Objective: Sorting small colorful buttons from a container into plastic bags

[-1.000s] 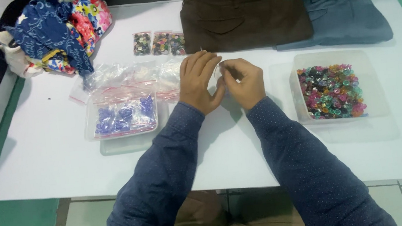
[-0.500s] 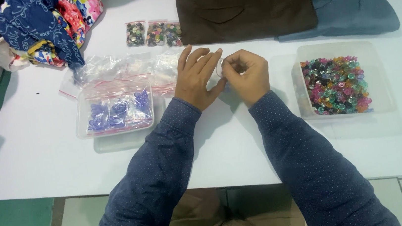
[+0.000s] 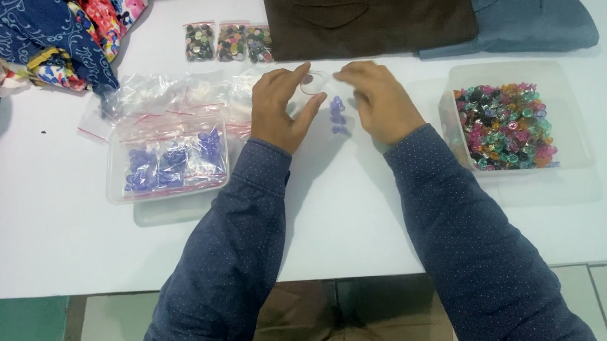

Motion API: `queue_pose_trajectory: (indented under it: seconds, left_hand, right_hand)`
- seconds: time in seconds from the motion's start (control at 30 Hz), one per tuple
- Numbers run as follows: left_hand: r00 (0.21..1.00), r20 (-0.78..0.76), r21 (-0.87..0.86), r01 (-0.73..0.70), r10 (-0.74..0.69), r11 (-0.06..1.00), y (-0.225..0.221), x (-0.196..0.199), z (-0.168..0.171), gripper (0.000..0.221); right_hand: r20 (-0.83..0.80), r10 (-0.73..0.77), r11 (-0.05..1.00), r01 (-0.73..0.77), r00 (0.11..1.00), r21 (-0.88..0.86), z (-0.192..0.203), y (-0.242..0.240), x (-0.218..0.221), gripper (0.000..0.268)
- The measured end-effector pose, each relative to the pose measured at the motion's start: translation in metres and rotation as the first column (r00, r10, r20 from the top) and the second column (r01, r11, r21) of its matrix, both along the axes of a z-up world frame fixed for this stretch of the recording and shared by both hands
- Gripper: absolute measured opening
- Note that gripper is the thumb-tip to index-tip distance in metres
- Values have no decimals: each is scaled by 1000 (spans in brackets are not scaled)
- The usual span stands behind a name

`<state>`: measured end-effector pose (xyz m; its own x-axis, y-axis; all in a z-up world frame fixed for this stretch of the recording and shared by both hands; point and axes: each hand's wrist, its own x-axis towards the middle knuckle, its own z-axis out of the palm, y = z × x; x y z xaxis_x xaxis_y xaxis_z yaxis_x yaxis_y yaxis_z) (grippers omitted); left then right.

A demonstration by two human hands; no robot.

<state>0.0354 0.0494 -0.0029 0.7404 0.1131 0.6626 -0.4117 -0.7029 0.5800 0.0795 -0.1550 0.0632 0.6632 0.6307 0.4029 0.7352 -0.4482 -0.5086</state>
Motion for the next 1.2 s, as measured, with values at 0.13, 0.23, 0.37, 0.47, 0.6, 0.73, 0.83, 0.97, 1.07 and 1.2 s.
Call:
queue_pose_trajectory:
  seconds: [0.13,0.23,0.37,0.47,0.6,0.73,0.83,0.97,1.07,1.2]
  left_hand:
    - [999,-37,-3,-24,24,1000,0,3,-8,46]
    - [999,-54,-46,2,-4,999,-1,1,-10,49]
    - [997,-71,-62,-7,3,998,-5,1,-5,49]
    - [995,-94,-68,-22,16,997,-4,0,-8,50]
    - [996,-88,-67,-7,2,998,-3,3,-12,51]
    - [996,-88,-54,-5,0,999,-3,1,-9,51]
    - [998,-54,-48,20,-22,999,-2,4,-10,52]
    - [999,-43,-46,27,-29,999,-5,6,-15,53]
    - [999,-26,-68,30,-32,997,-9,6,-17,54]
    - [998,-22,-83,59,-61,995,-10,6,-15,54]
  right_hand:
    - [-117,-34,985,14,993,-174,15,10,-15,44]
    - [-100,-106,927,62,989,-370,10,16,-12,35]
    - [-109,-153,896,91,982,-436,7,18,-7,28]
    - [-148,-190,903,114,971,-414,1,18,-5,25]
    - [-156,-216,897,133,964,-421,-5,17,2,23]
    - [-134,-219,908,152,967,-390,-21,11,9,21]
    - [-191,-115,988,93,975,-122,-34,2,20,15]
    - [-200,35,945,33,979,327,-20,-1,16,14]
    - [-216,111,899,-5,970,439,-8,8,6,15]
    - [-162,156,882,-63,974,466,-4,16,-2,28]
